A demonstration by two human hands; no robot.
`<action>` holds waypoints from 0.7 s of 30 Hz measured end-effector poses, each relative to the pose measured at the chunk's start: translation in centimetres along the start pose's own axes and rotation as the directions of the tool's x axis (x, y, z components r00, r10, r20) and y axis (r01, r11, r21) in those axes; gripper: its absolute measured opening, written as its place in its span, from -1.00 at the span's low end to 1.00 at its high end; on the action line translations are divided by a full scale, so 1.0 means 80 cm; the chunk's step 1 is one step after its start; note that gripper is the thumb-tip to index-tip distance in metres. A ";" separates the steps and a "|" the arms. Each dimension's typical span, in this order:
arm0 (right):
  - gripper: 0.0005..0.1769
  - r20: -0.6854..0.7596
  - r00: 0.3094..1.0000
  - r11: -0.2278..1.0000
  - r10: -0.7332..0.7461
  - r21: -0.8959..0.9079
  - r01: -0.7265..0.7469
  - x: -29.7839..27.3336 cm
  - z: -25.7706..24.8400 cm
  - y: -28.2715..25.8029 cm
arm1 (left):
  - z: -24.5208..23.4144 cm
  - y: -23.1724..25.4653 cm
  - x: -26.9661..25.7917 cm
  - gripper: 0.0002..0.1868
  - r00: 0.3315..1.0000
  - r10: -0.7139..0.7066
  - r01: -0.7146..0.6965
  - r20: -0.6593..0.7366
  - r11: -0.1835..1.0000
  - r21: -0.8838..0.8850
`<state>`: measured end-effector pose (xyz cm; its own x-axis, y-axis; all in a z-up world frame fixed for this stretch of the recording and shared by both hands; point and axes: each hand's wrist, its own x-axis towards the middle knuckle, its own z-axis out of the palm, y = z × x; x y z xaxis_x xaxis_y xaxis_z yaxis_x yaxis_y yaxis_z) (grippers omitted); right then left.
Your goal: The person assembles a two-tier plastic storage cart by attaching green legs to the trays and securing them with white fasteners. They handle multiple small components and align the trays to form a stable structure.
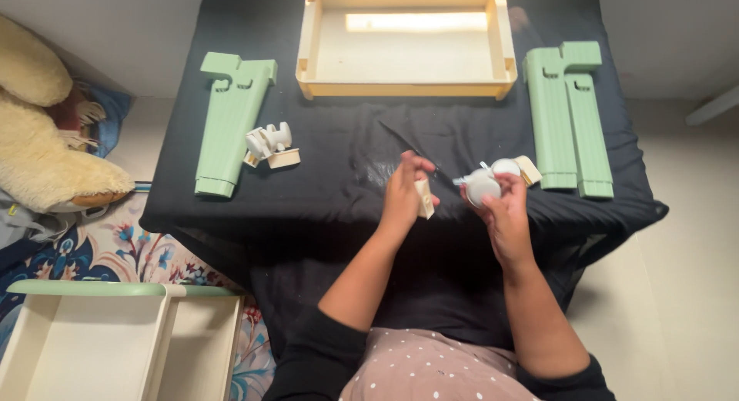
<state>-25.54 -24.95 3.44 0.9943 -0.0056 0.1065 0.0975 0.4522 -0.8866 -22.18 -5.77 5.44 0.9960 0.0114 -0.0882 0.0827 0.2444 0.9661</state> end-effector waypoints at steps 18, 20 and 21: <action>-0.77 -0.090 0.992 0.530 -0.084 -0.847 -0.031 0.150 -0.099 -0.043 | 0.077 -0.075 0.077 -0.66 0.991 -0.102 0.096 0.085 0.993 0.071; -0.77 -0.012 0.975 0.485 -0.222 -0.869 0.100 0.131 -0.105 -0.052 | 0.071 -0.064 0.062 -0.71 0.987 0.126 -0.144 0.096 0.966 0.213; -0.77 -0.010 0.957 0.522 -0.291 -0.839 0.150 0.114 -0.115 -0.057 | 0.069 -0.058 0.050 -0.73 0.966 0.232 -0.255 0.113 0.926 0.279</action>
<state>-16.56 -35.26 4.35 0.9233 -0.1456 0.3554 0.2365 -0.5134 -0.8249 -18.44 -12.24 1.97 0.9852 -0.0418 0.1665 -0.1684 -0.0473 0.9846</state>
